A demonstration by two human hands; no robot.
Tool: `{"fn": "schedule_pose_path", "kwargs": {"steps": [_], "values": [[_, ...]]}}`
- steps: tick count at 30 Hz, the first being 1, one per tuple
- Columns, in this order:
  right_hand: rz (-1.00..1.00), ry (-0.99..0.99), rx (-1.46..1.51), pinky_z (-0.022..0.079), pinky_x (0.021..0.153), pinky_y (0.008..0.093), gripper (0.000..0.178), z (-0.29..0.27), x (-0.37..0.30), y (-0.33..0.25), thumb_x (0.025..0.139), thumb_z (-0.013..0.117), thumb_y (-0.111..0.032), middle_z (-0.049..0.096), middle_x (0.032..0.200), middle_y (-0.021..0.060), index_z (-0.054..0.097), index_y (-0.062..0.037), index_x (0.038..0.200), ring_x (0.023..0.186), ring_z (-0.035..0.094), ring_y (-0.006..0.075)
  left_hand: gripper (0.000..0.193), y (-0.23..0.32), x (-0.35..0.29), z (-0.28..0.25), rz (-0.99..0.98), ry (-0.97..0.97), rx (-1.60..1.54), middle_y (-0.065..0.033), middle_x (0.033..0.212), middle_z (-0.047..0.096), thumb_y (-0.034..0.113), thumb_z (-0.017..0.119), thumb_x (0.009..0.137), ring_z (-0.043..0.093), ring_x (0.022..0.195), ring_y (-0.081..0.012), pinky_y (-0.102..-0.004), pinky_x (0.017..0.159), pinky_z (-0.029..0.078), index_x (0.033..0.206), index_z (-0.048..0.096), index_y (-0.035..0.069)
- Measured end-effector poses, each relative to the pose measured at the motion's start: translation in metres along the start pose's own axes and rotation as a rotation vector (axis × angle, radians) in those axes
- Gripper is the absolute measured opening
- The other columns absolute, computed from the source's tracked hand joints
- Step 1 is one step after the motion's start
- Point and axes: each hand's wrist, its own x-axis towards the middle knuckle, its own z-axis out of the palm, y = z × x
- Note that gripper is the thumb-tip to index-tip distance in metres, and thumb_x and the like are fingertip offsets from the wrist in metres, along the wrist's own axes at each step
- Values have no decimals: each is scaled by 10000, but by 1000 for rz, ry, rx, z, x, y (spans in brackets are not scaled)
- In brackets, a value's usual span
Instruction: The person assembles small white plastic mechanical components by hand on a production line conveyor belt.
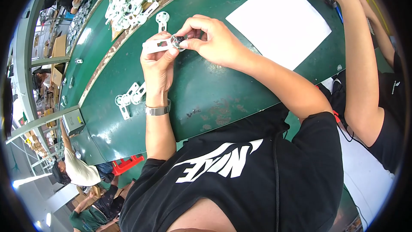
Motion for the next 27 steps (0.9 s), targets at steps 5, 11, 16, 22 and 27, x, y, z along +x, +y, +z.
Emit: {"fn": "schedule_pose_path", "kwargs": {"steps": [5,11,16,22,27], "values": [[-25,-62,-9,493,689,261,122,-7,3,-5,914,756,-105,635,907,13,727,-24,1002,809,594,95,397,9,2,2,94,2,103,-84,1175,604,-133,821,732,625,1058,-173,-329,929,552,1080,705,17],[346,-188,432,561,668,268,366,-8,2,-11,933,751,-141,655,1060,89,605,-2,1238,847,649,138,374,9,1,-1,57,-27,116,-75,1223,591,-102,843,725,630,1066,-169,-329,935,561,1061,723,10],[383,-208,594,582,775,294,353,-14,6,-4,929,749,-121,667,1070,94,614,16,1226,898,674,162,404,13,1,2,86,25,348,-66,1260,567,-78,846,737,626,1082,-157,-308,929,560,1111,730,20],[451,-261,774,583,846,318,353,-17,7,-3,963,700,-116,682,1087,91,594,1,1279,935,680,166,320,18,0,-2,-21,-10,125,-122,1095,725,-41,754,875,719,960,-212,-323,892,592,1186,678,-42],[460,-336,868,580,868,336,343,-16,8,-3,965,691,-113,685,1070,94,596,-2,1276,948,682,185,207,15,0,-12,-51,-21,18,-143,1118,708,-76,679,918,715,991,-215,-334,905,588,1123,673,-50]]}}
